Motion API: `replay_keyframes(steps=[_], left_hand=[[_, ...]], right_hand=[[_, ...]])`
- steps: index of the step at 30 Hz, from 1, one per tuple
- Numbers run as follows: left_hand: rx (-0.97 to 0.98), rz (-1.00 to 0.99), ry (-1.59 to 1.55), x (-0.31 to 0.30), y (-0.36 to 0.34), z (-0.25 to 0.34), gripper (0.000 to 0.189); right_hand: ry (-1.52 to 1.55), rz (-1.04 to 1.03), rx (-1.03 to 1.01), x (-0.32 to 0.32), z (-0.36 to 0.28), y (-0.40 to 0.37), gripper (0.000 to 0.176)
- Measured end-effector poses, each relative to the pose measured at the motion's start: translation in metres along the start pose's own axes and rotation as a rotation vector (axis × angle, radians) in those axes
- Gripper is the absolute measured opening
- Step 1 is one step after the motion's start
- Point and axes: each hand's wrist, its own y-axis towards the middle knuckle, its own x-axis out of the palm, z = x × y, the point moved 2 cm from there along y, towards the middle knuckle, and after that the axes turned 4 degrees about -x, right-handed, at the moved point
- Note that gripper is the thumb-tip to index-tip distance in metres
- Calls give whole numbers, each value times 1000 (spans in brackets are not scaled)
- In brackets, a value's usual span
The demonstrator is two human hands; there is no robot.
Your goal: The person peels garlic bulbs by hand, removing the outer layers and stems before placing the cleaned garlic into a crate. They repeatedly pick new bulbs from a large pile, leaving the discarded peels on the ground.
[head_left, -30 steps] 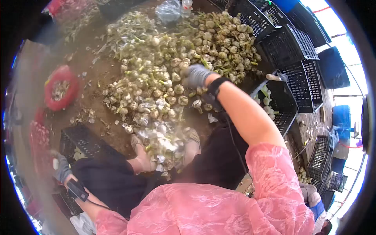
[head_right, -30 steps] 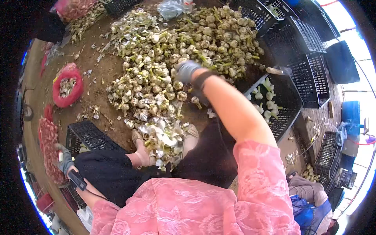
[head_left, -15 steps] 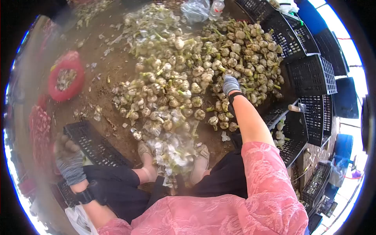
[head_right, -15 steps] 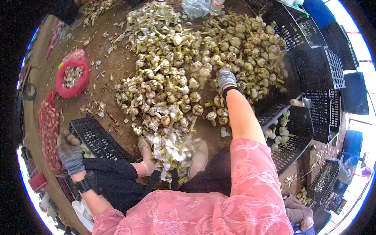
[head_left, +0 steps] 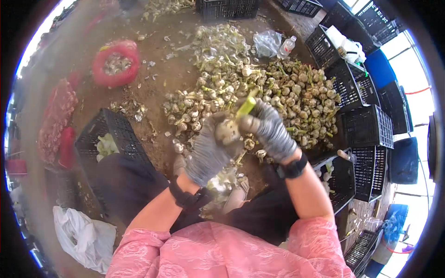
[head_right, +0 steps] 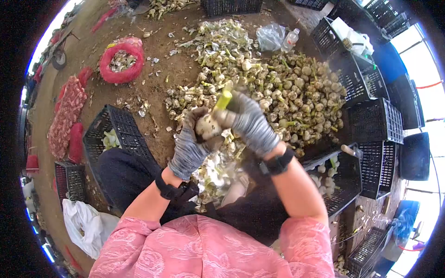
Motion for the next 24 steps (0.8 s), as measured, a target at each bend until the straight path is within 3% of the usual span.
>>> replay_keyframes(steps=[1,2,4,5,6,8,9,10,12,16,17,19,20,22,23,24], left_hand=[[25,45,234,38,-3,13,68],[35,42,230,46,-7,13,68],[33,142,521,53,-18,11,66],[167,166,1144,46,-25,9,65],[175,168,1142,49,-29,11,65],[39,168,586,57,-33,11,64],[41,185,504,60,-37,8,65],[48,185,497,61,-38,6,65],[116,207,891,63,-40,7,66],[247,146,1081,64,-37,7,63],[245,146,1083,66,-37,6,63],[75,224,793,66,-36,2,62],[69,221,796,65,-35,2,62],[208,96,1187,64,-33,3,64],[198,89,1188,64,-34,2,64],[79,160,891,61,-35,0,65]], right_hand=[[-153,33,-45,6,3,-9,38],[-302,67,-91,12,4,-19,38],[-216,89,-26,25,-7,-34,35],[-336,68,-43,26,-9,-39,38],[-459,47,-62,27,-11,-42,41],[-405,25,-68,32,-18,-48,39],[-344,8,-70,34,-22,-50,38],[-281,-7,-72,35,-24,-52,37],[-311,-43,-48,27,-23,-54,41],[-415,-89,-49,23,-32,-56,45],[-373,-69,-33,22,-31,-57,44],[-328,-42,-20,19,-29,-58,43],[-454,-40,-91,17,-26,-56,40],[-576,-24,-160,13,-26,-56,37],[-627,-18,-188,11,-26,-57,34],[-678,-13,-215,10,-27,-59,30]])
